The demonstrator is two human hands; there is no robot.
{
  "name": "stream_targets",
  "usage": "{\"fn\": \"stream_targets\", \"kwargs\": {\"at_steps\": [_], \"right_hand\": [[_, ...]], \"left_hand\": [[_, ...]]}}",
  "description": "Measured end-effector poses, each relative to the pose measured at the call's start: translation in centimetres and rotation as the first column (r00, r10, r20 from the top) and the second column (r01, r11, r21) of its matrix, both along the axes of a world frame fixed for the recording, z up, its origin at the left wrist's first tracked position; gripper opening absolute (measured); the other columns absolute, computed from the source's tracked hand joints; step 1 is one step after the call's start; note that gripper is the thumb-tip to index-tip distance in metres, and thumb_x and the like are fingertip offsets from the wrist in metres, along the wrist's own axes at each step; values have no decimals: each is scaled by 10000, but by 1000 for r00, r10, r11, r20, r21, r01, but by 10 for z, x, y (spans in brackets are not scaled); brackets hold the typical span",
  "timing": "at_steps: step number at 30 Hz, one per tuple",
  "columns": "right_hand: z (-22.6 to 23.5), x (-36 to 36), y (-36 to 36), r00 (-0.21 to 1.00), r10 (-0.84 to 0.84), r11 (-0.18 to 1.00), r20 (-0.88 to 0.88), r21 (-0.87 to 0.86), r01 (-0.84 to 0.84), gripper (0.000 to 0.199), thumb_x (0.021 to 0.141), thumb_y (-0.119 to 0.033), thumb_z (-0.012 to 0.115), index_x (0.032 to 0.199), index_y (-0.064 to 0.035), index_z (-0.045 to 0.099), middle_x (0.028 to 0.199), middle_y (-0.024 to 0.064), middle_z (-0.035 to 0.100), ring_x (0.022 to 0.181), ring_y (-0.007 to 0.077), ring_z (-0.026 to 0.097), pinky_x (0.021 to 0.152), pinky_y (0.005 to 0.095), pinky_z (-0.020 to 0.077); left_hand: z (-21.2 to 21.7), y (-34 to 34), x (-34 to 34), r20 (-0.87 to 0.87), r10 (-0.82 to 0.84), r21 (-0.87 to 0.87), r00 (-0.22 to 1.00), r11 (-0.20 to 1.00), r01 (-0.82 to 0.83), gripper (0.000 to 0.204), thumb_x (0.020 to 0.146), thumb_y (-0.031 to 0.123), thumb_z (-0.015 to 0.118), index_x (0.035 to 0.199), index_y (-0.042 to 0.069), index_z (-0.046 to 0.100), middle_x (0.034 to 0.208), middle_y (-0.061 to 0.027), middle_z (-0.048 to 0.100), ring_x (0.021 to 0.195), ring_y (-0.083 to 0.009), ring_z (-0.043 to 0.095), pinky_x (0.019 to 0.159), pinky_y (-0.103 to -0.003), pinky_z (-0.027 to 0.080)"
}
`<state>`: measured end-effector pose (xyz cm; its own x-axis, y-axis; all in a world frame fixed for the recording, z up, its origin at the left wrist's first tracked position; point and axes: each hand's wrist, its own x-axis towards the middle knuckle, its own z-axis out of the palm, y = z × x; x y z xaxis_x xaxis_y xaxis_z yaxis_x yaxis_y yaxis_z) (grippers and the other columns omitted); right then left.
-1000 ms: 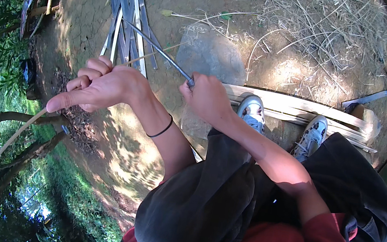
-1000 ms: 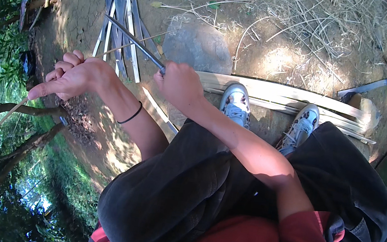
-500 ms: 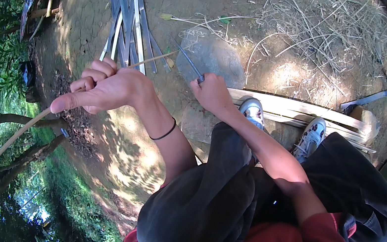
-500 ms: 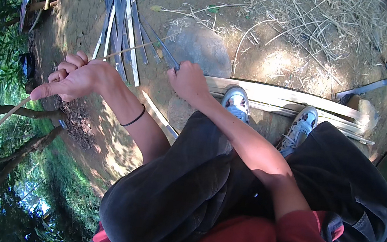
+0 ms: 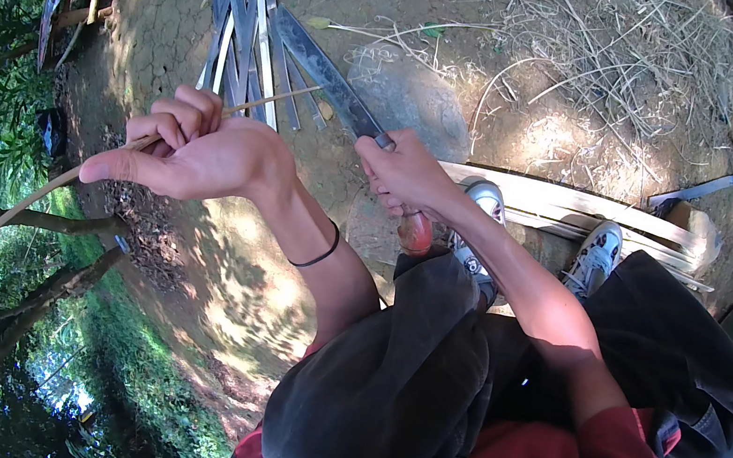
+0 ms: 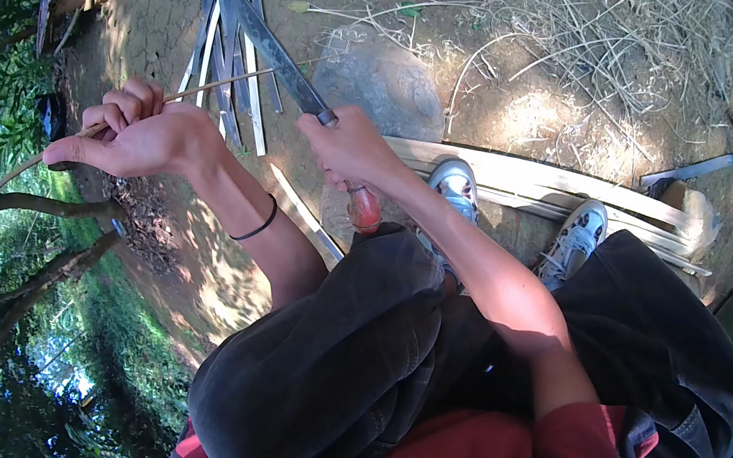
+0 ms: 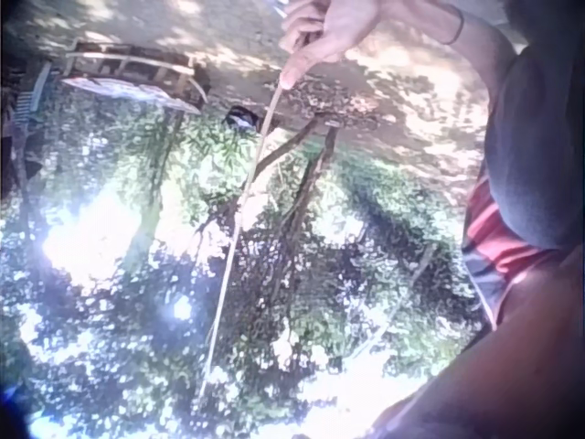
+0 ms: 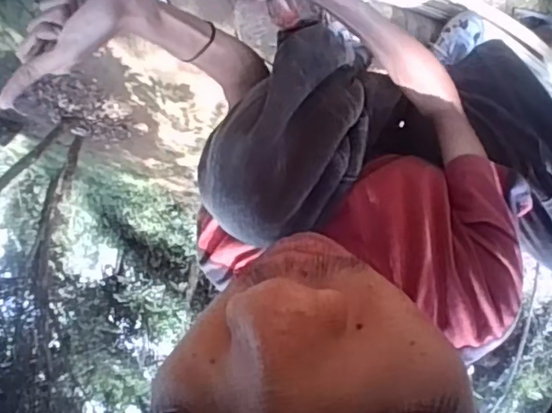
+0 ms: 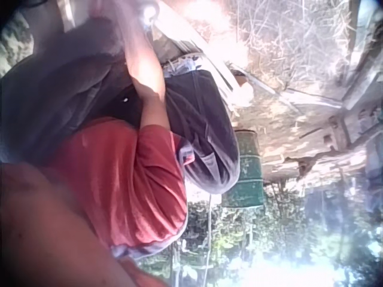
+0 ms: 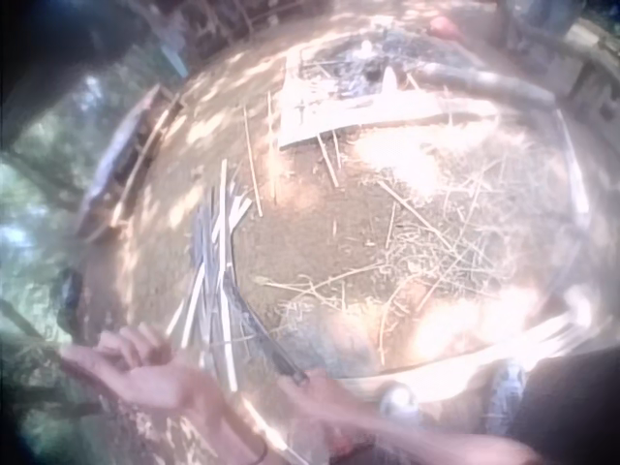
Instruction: The person uses a machete to scrape and refine a long thin bamboo strip by hand, repeatedly pulling the blade along its length while seated at an outdoor workspace.
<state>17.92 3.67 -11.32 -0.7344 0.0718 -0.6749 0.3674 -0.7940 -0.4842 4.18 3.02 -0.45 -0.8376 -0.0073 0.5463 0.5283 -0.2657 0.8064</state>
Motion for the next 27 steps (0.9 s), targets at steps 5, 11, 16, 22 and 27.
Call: {"fn": "stream_targets", "kwargs": {"at_steps": [5, 11, 16, 22, 27], "right_hand": [[-9, 8, 7, 1000, 24, 989, 8, -144, -23, 269, 903, -268, 491, 720, -78, 440, 530, -43, 340, 388, 53, 310, 352, 238, 261], [-7, 13, 10, 999, 24, 982, -37, -188, -31, 280, 903, -269, 486, 707, -76, 437, 529, -40, 329, 389, 53, 305, 353, 236, 257], [4, 15, 8, 1000, 25, 999, -11, -23, -25, 260, 891, -234, 512, 709, -57, 455, 516, -22, 379, 396, 68, 360, 352, 255, 274], [9, 16, -14, 997, 29, 724, -69, 689, 27, 292, 821, -178, 598, 709, 87, 547, 483, 129, 431, 441, 210, 479, 502, 398, 402], [10, 13, -23, 1000, -6, 605, -25, 796, 24, 293, 816, -184, 604, 724, 93, 574, 540, 224, 525, 482, 374, 522, 526, 433, 436]], "left_hand": [[-3, 0, -5, 79, -88, 15, 993, 996, 87, 638, 942, 675, 339, 594, 176, 145, 500, 42, 100, 408, -88, 110, 398, -238, 94], [-7, -8, -13, 46, -300, 31, 953, 954, 299, 602, 962, 660, 242, 612, 184, 127, 490, 46, 88, 401, -72, 59, 376, -248, 53], [-12, -5, -10, -18, -254, 22, 967, 967, 254, 583, 974, 638, 203, 614, 185, 137, 482, 52, 70, 389, -65, 48, 354, -243, 46], [-12, -8, -6, -22, -195, 72, 980, 978, 197, 586, 975, 637, 213, 609, 186, 127, 476, 54, 73, 390, -68, 51, 356, -241, 51], [-11, -13, -8, 41, -129, 98, 991, 987, 124, 606, 949, 679, 225, 610, 189, 114, 474, 53, 62, 397, -74, 49, 366, -243, 61]]}}
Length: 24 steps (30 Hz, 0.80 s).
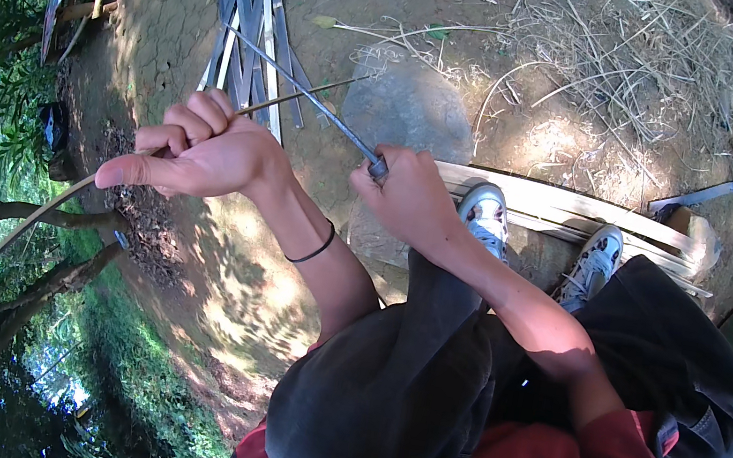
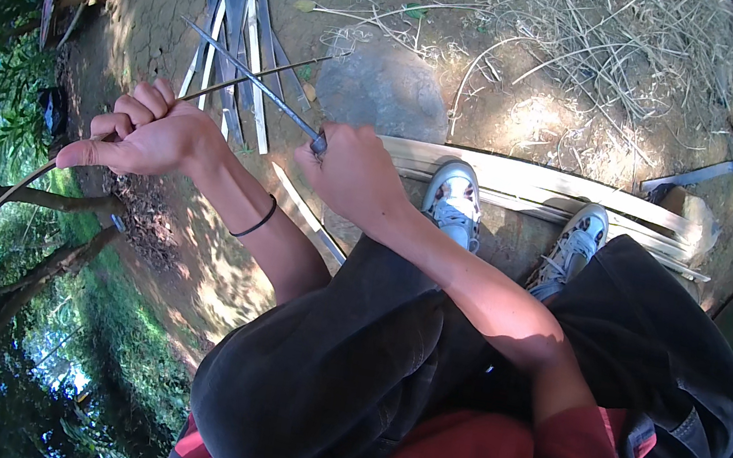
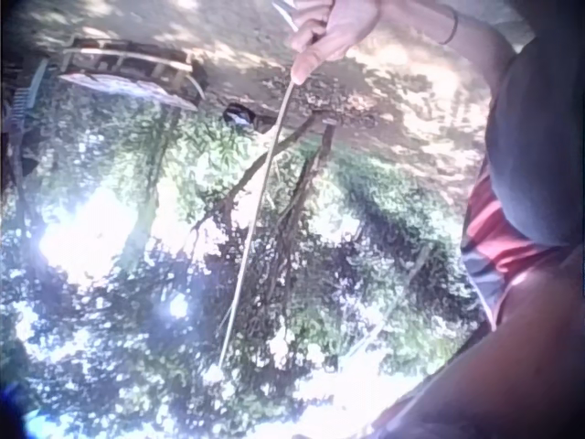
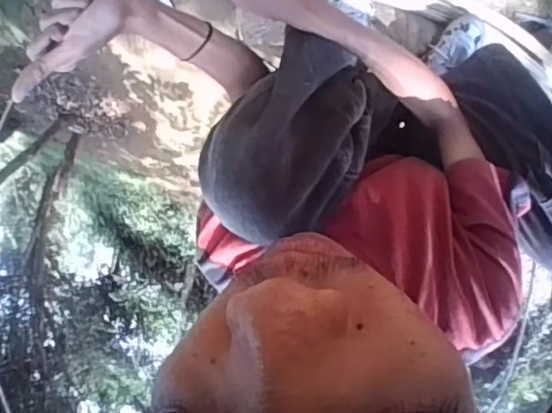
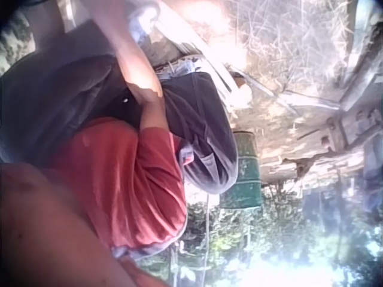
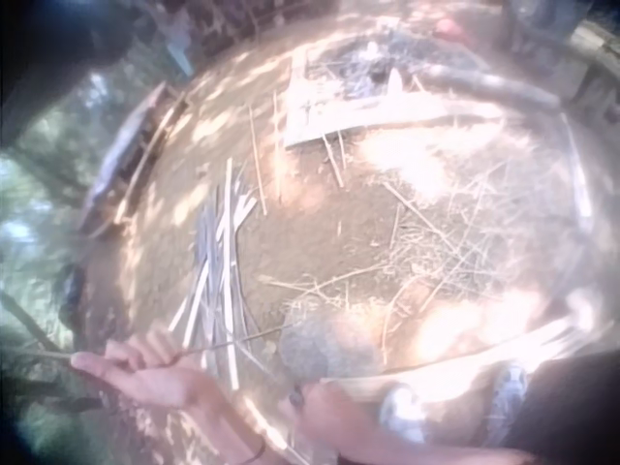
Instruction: The person uses a machete to scrape and refine a long thin bamboo strip by hand, repeatedly pulling the blade along its length while seated at an outdoor workspace.
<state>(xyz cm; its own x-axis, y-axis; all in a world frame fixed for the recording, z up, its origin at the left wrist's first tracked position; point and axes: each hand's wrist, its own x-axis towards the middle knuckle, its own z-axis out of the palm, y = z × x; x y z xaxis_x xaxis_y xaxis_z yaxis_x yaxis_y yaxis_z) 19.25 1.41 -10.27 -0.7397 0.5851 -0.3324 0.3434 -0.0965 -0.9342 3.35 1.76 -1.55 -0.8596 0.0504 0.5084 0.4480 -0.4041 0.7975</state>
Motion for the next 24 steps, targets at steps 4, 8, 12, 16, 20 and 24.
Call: {"fn": "stream_targets", "kwargs": {"at_steps": [4, 8, 12, 16, 20, 24], "right_hand": [[18, 4, -4, 999, 3, 998, -34, 62, -1, 296, 818, -182, 605, 723, 98, 580, 571, 249, 556, 528, 419, 567, 555, 448, 459], [-6, 5, -10, 997, -41, 999, 62, 17, 40, 295, 818, -184, 608, 726, 95, 579, 563, 240, 555, 529, 418, 565, 561, 445, 463], [-8, 7, 3, 998, -12, 999, 60, -34, 14, 300, 826, -188, 603, 722, 92, 579, 557, 238, 552, 535, 416, 568, 566, 444, 464], [5, 8, -9, 1000, -31, 999, 5, 19, 31, 312, 835, -196, 600, 719, 93, 579, 560, 242, 553, 543, 424, 570, 572, 449, 467], [-29, 11, -12, 990, -56, 998, 132, 8, 55, 311, 824, -197, 604, 721, 96, 580, 558, 244, 549, 551, 434, 570, 576, 458, 468], [-20, 10, -2, 996, -46, 998, 80, 51, 42, 319, 817, -202, 607, 709, 97, 582, 566, 250, 561, 568, 442, 580, 589, 460, 479]], "left_hand": [[-4, -8, -3, -50, -39, -25, 998, 999, 38, 614, 940, 694, 227, 611, 187, 114, 472, 49, 66, 398, -77, 52, 367, -243, 67], [-5, -7, -2, -72, -72, -20, 995, 997, 71, 615, 940, 694, 222, 612, 185, 115, 468, 46, 75, 398, -80, 56, 365, -244, 68], [-8, -8, -5, -82, -82, -19, 993, 997, 81, 612, 944, 689, 221, 610, 188, 117, 465, 48, 80, 396, -79, 56, 357, -244, 64], [1, 3, 6, -31, -16, -5, 999, 1000, 16, 608, 948, 683, 224, 608, 189, 119, 466, 49, 80, 397, -78, 54, 359, -240, 60], [-2, 2, 7, -46, 43, -63, 998, 997, -46, 611, 948, 683, 223, 603, 190, 116, 468, 51, 79, 396, -78, 54, 358, -237, 63], [-9, -5, 0, -84, -72, -36, 994, 997, 69, 610, 955, 673, 223, 598, 192, 113, 468, 55, 78, 393, -78, 54, 353, -239, 65]]}}
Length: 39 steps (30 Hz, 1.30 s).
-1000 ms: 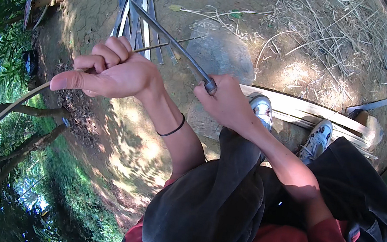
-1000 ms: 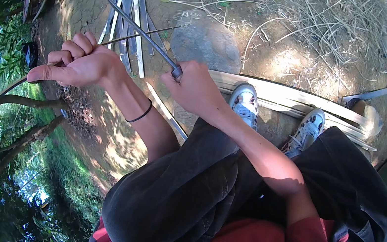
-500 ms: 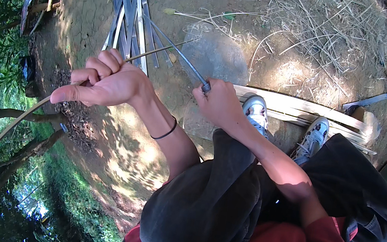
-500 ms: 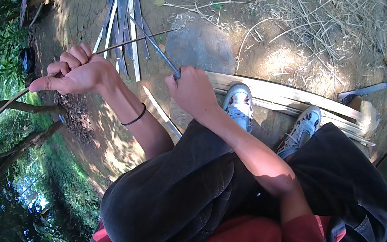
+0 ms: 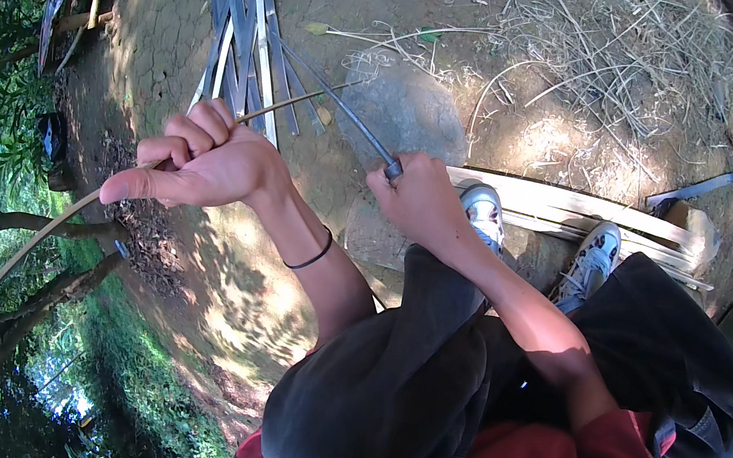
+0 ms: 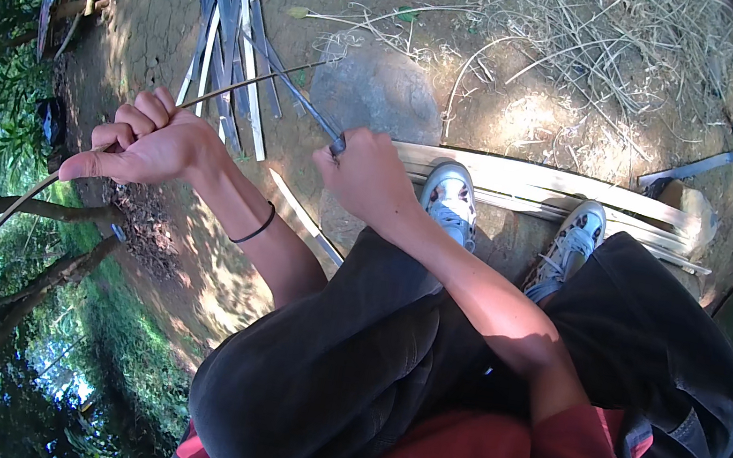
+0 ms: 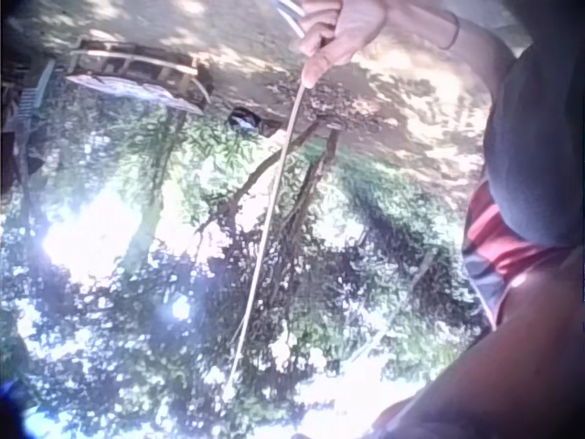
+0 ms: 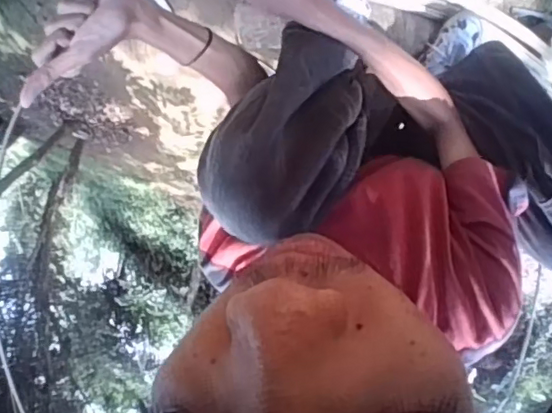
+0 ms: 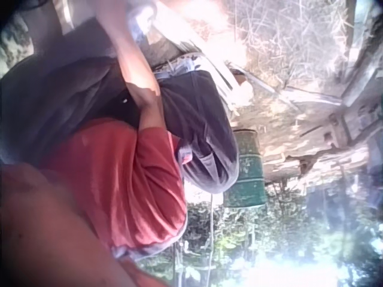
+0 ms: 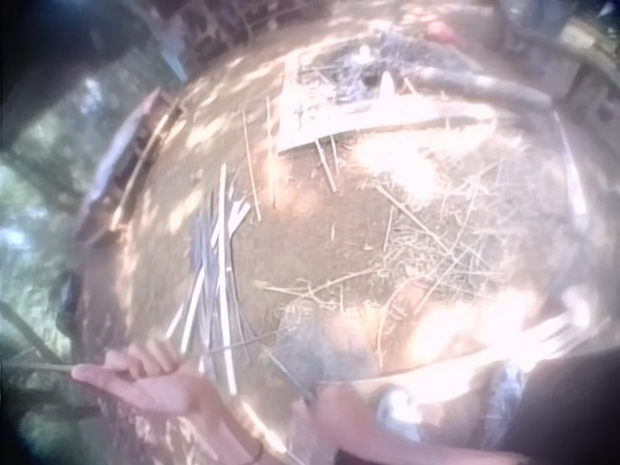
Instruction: The person uses a machete to scrape and refine a long thin bamboo strip by hand, repeatedly pulling the blade along its length while seated at an outdoor workspace.
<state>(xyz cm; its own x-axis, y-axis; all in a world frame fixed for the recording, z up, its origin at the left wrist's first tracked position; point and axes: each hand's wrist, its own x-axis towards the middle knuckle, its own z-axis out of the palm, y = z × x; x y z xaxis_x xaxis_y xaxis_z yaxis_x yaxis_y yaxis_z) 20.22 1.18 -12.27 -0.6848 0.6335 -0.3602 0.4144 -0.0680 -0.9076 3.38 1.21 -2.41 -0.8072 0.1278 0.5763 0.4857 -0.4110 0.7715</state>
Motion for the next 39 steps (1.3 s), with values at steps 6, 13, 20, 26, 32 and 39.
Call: {"fn": "stream_targets", "kwargs": {"at_steps": [6, 13, 20, 26, 32, 39], "right_hand": [[-7, 3, -13, 1000, -18, 1000, 23, 6, 18, 344, 820, -209, 607, 664, 95, 568, 547, 229, 557, 524, 411, 557, 576, 442, 479], [-4, 8, 23, 984, 99, 832, 149, -555, 0, 374, 850, -283, 610, 667, 39, 560, 497, 122, 543, 435, 251, 582, 476, 383, 492], [12, 18, 7, 996, 83, 992, 6, -99, -82, 355, 862, -245, 614, 667, 46, 559, 473, 127, 500, 423, 229, 541, 461, 384, 439], [-1, 13, -1, 997, 28, 999, 78, 19, -29, 292, 816, -196, 620, 698, 70, 603, 576, 233, 583, 577, 415, 607, 594, 449, 488], [31, 14, 4, 995, 91, 996, 31, -21, -91, 356, 832, -258, 626, 749, 88, 625, 668, 302, 598, 737, 454, 618, 705, 507, 506], [-20, 21, 6, 994, 13, 996, 112, -84, -4, 305, 823, -206, 617, 752, 90, 617, 609, 267, 589, 627, 416, 636, 619, 461, 502]], "left_hand": [[7, 14, 10, 35, 134, -9, 990, 991, -134, 608, 959, 667, 227, 600, 190, 111, 474, 58, 78, 399, -75, 51, 361, -246, 57], [4, 9, 6, 39, 49, 49, 998, 997, -51, 595, 974, 633, 235, 592, 188, 131, 482, 58, 84, 400, -73, 57, 362, -241, 49], [7, 10, 7, 3, 74, 32, 997, 997, -74, 588, 978, 624, 234, 588, 194, 140, 481, 62, 93, 398, -66, 57, 350, -239, 43], [6, 11, 10, 45, 109, 30, 993, 993, -111, 593, 974, 634, 255, 588, 199, 138, 477, 66, 88, 395, -63, 53, 348, -239, 45], [8, 15, 14, 39, 118, 33, 992, 992, -119, 599, 970, 641, 259, 590, 196, 132, 480, 64, 82, 393, -67, 59, 345, -233, 54], [4, 27, 14, 39, 159, 12, 987, 987, -159, 616, 951, 672, 271, 592, 197, 117, 479, 58, 77, 402, -75, 58, 351, -240, 63]]}}
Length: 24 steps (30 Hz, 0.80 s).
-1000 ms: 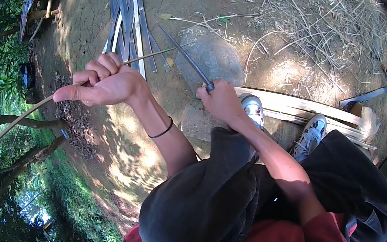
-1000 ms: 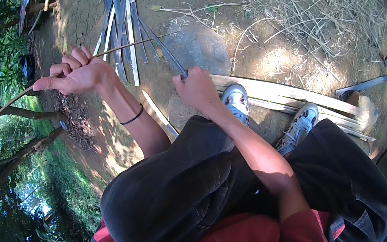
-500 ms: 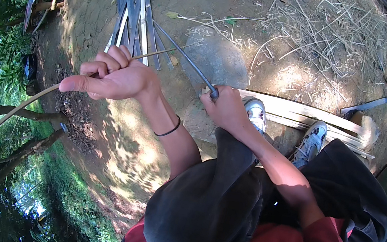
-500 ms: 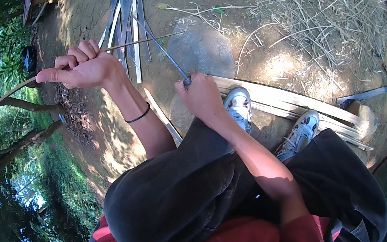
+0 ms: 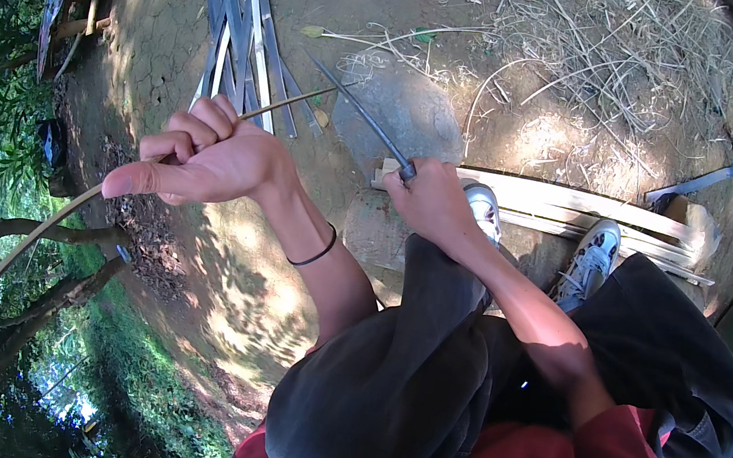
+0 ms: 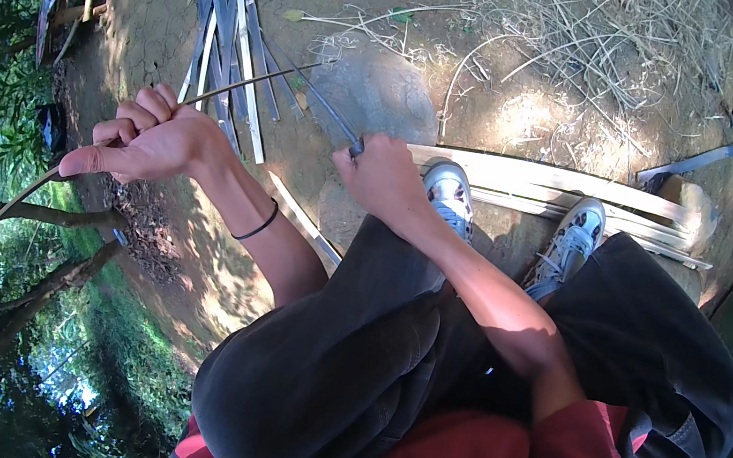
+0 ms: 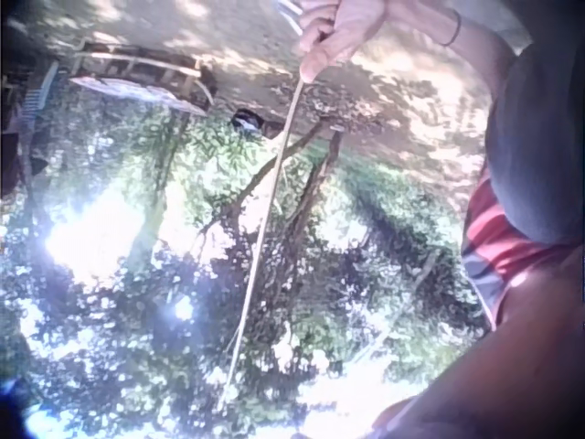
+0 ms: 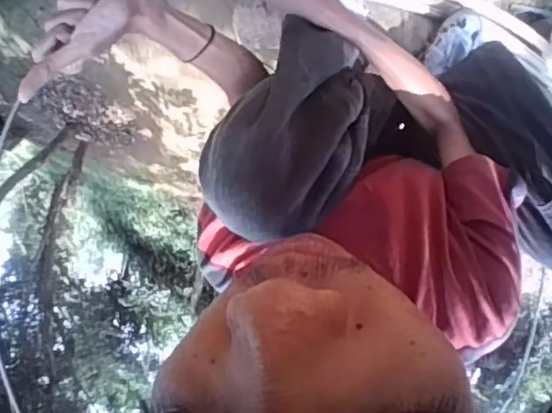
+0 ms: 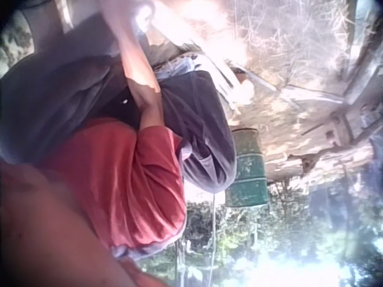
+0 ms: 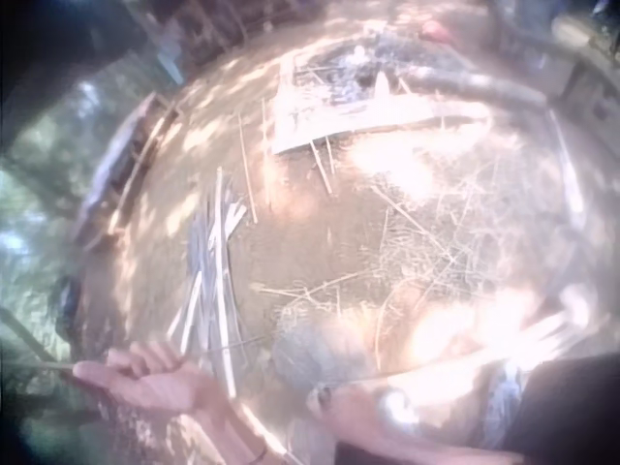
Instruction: The person uses a machete to scrape and refine a long thin bamboo strip by hand, repeatedly pulling the blade along its length while seated at an outdoor workspace.
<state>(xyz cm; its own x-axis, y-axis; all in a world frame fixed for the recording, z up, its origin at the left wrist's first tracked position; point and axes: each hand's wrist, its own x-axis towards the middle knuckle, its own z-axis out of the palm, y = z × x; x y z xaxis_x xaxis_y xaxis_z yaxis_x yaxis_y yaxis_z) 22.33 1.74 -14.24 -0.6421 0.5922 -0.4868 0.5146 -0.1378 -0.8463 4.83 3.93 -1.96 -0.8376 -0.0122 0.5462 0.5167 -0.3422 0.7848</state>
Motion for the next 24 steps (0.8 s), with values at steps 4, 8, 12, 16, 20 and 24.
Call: {"fn": "stream_targets", "kwargs": {"at_steps": [4, 8, 12, 16, 20, 24], "right_hand": [[22, -11, -5, 998, 21, 999, -61, 41, -18, 319, 830, -221, 619, 755, 89, 620, 622, 260, 602, 632, 408, 642, 629, 465, 506], [-21, -5, -2, 993, -7, 1000, 120, 24, 4, 360, 830, -261, 617, 746, 88, 630, 709, 295, 621, 739, 456, 632, 717, 495, 515], [-3, -9, 3, 993, 71, 993, 90, -98, -62, 382, 847, -293, 600, 772, 81, 632, 773, 314, 624, 829, 451, 627, 749, 501, 514], [-14, -16, -10, 995, 41, 999, 90, -24, -39, 404, 857, -315, 597, 801, 83, 633, 794, 315, 624, 875, 447, 624, 754, 507, 518], [-53, -5, 0, 976, 51, 999, 213, -25, -46, 400, 858, -326, 603, 825, 70, 641, 817, 313, 627, 860, 449, 629, 755, 510, 519], [-26, -15, -13, 983, 86, 996, 162, -49, -79, 424, 855, -332, 612, 832, 91, 634, 824, 311, 629, 842, 452, 638, 759, 510, 521]], "left_hand": [[6, -4, 0, 13, 24, -24, 1000, 999, -23, 625, 942, 689, 270, 597, 191, 114, 481, 56, 82, 402, -78, 55, 369, -242, 64], [3, -5, 1, 28, -10, -67, 1000, 998, 12, 630, 936, 695, 275, 598, 188, 114, 478, 57, 78, 400, -77, 54, 371, -245, 60], [0, -14, -3, -2, -46, -43, 999, 998, 46, 623, 940, 689, 266, 604, 187, 114, 477, 56, 77, 402, -77, 54, 371, -244, 61], [6, -5, -5, 14, -54, -14, 998, 998, 54, 620, 941, 688, 262, 606, 188, 114, 479, 56, 75, 403, -77, 58, 370, -244, 66], [2, -5, -3, -10, -52, -64, 999, 997, 51, 624, 943, 685, 275, 599, 190, 114, 479, 60, 75, 401, -79, 57, 367, -245, 70], [7, -10, -1, -6, -35, -36, 999, 999, 34, 619, 949, 675, 272, 598, 190, 113, 480, 59, 75, 402, -76, 53, 366, -245, 62]]}}
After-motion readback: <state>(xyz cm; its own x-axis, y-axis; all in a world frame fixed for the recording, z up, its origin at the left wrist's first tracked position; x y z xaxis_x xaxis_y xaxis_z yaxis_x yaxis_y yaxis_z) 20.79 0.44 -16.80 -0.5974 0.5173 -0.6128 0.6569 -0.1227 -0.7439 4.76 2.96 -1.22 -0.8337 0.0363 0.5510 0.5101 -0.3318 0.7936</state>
